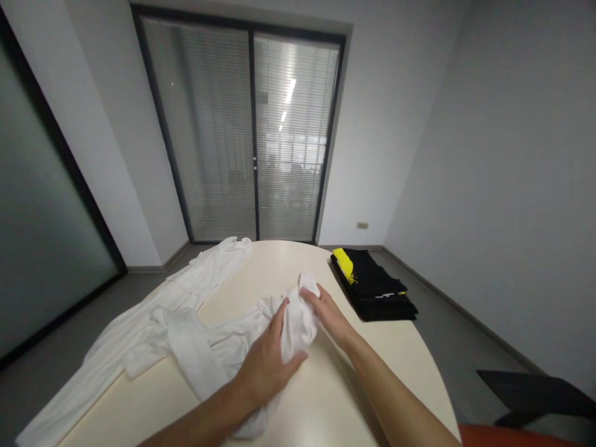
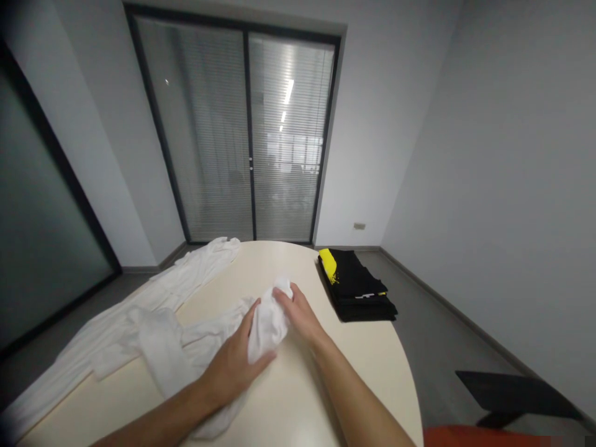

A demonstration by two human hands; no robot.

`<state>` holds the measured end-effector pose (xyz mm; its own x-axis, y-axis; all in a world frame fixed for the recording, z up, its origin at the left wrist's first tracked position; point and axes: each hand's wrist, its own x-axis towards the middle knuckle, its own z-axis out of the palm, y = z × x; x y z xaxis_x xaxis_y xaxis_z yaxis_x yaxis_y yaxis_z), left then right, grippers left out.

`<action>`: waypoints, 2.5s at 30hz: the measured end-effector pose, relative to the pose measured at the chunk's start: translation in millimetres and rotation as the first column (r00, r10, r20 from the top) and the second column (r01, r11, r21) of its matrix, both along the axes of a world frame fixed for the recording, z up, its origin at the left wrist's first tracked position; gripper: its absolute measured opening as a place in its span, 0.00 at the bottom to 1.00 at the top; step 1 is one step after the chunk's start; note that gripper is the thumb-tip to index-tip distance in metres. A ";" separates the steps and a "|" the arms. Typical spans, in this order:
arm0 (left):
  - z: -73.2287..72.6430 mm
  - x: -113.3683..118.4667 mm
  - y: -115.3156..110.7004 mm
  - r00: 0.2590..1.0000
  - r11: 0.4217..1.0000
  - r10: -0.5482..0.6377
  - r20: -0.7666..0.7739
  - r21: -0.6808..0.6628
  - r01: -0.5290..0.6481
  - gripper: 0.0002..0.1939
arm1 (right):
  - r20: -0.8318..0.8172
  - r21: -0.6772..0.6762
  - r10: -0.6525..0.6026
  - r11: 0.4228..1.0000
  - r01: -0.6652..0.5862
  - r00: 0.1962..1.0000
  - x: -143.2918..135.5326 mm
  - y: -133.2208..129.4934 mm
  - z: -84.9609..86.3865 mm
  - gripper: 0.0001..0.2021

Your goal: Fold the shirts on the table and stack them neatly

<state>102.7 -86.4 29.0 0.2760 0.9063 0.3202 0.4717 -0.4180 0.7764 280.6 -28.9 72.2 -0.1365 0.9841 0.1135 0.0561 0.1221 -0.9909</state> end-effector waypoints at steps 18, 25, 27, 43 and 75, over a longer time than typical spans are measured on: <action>8.9 -63.8 75.6 0.765 0.888 0.453 0.458 -0.311 -0.340 0.26 | 0.063 0.058 0.122 0.990 -0.126 0.991 19.6 2.0 -2.7 0.30; -5.1 -38.1 49.5 0.959 0.956 0.274 0.070 -0.129 -0.264 0.40 | -0.019 0.066 0.241 0.969 -0.239 0.970 18.7 -5.5 7.1 0.31; -6.6 -35.4 46.0 0.971 0.960 0.241 0.000 -0.149 -0.238 0.39 | -0.002 0.063 0.265 0.962 -0.264 0.964 18.4 -5.7 6.7 0.31; 9.3 -79.5 88.8 0.644 0.894 0.444 0.623 -0.260 -0.365 0.27 | 0.006 0.491 -0.586 0.707 0.508 0.810 69.7 41.5 -21.8 0.34; 11.1 -77.7 71.0 0.906 0.913 0.385 0.173 0.068 -0.401 0.19 | 0.741 0.551 -0.589 0.808 0.209 0.323 54.8 24.6 -38.6 0.24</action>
